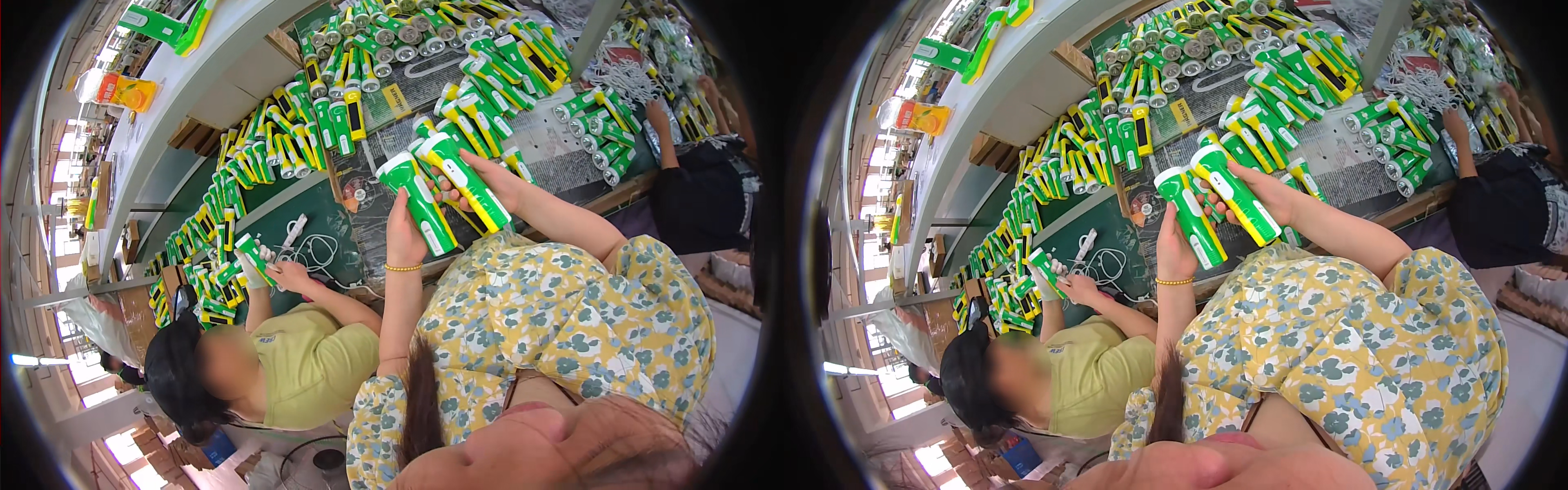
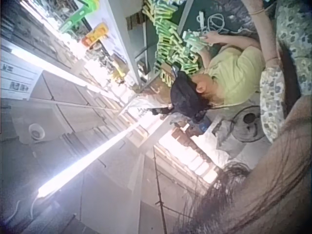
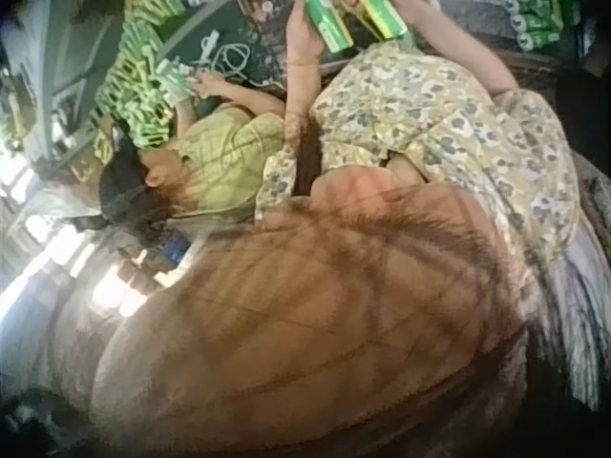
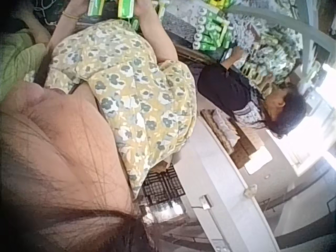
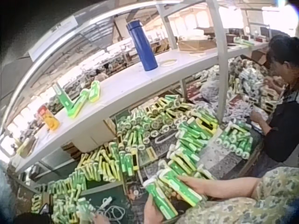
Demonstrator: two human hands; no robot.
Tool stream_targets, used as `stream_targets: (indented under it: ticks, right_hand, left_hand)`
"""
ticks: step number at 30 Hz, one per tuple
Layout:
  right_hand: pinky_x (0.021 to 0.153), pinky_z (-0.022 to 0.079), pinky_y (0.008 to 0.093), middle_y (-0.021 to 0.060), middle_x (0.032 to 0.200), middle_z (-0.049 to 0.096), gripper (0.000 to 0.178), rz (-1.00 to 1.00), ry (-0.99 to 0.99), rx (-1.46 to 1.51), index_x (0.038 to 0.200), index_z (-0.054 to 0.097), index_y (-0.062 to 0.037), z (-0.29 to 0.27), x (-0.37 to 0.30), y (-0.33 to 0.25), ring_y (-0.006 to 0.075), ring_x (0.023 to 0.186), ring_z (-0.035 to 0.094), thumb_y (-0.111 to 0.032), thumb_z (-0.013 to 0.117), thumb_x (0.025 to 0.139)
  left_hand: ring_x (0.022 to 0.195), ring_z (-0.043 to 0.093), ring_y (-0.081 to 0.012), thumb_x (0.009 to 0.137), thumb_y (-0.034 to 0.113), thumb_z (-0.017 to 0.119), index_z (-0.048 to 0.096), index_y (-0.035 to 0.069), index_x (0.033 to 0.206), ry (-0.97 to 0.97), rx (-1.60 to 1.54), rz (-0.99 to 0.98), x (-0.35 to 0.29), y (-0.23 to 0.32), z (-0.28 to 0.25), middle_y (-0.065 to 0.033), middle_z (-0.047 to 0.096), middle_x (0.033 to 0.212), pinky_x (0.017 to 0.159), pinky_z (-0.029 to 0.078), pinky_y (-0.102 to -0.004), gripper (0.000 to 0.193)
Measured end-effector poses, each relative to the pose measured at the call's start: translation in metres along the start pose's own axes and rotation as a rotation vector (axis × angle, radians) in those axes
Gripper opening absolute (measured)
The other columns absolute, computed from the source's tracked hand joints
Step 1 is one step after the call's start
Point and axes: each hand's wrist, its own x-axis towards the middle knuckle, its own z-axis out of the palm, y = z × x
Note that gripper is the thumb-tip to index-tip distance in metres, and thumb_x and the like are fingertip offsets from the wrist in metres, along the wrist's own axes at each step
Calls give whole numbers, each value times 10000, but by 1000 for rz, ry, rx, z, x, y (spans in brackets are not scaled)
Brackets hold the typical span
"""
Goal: Assembling and inspecting flashlights on a factory production line.
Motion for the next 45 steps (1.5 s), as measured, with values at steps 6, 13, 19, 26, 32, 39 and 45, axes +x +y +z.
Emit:
stream_targets:
  ticks: [6,13,19,26,32,39,45]
  right_hand:
    - [658,577,251,67,979,602,568,48,-6,119,1284,470,-56,7,-5,-2,143,828,627,-518,394,961]
    - [618,561,251,65,941,560,584,82,-36,182,1320,439,-65,4,-4,-3,132,774,597,-521,412,956]
    - [604,538,251,62,920,546,604,8,-23,145,1360,389,-50,-6,-10,-4,132,732,543,-494,434,954]
    - [652,539,282,78,1012,557,559,-74,192,-37,1329,429,-44,17,-9,1,148,825,568,-447,481,945]
    - [613,528,258,78,929,608,353,-211,403,-286,1094,539,-17,12,-11,9,132,740,603,-344,498,965]
    - [768,511,303,77,1041,597,341,-363,407,-485,1208,473,-35,24,-22,13,143,884,597,-290,447,983]
    - [986,381,325,88,1235,514,408,-343,222,-576,1347,375,-17,31,-24,15,154,1129,496,-207,381,986]
  left_hand:
    - [941,585,-167,1010,432,301,508,16,1194,-13,-7,8,4,-3,7,-72,609,1053,801,481,-344,500]
    - [973,573,-156,982,235,477,442,-16,1252,60,268,266,3,-13,14,-100,581,1112,828,480,-307,370]
    - [984,572,-129,860,131,679,429,-42,1299,270,960,643,-5,-22,16,-80,568,1141,833,474,-267,534]
    - [924,605,-194,886,186,635,495,-31,1236,230,628,599,-5,-20,19,-117,596,1109,776,486,-301,435]
    - [785,584,-159,1000,451,342,474,28,1248,112,119,96,-9,-14,9,-79,605,1006,656,520,-298,508]
    - [807,541,-149,989,485,345,371,98,1385,-151,-238,23,-13,-20,16,-29,577,1009,657,502,-313,554]
    - [820,512,-151,967,516,355,340,109,1419,-265,-384,-9,-9,-22,9,-8,561,1042,671,433,-323,609]
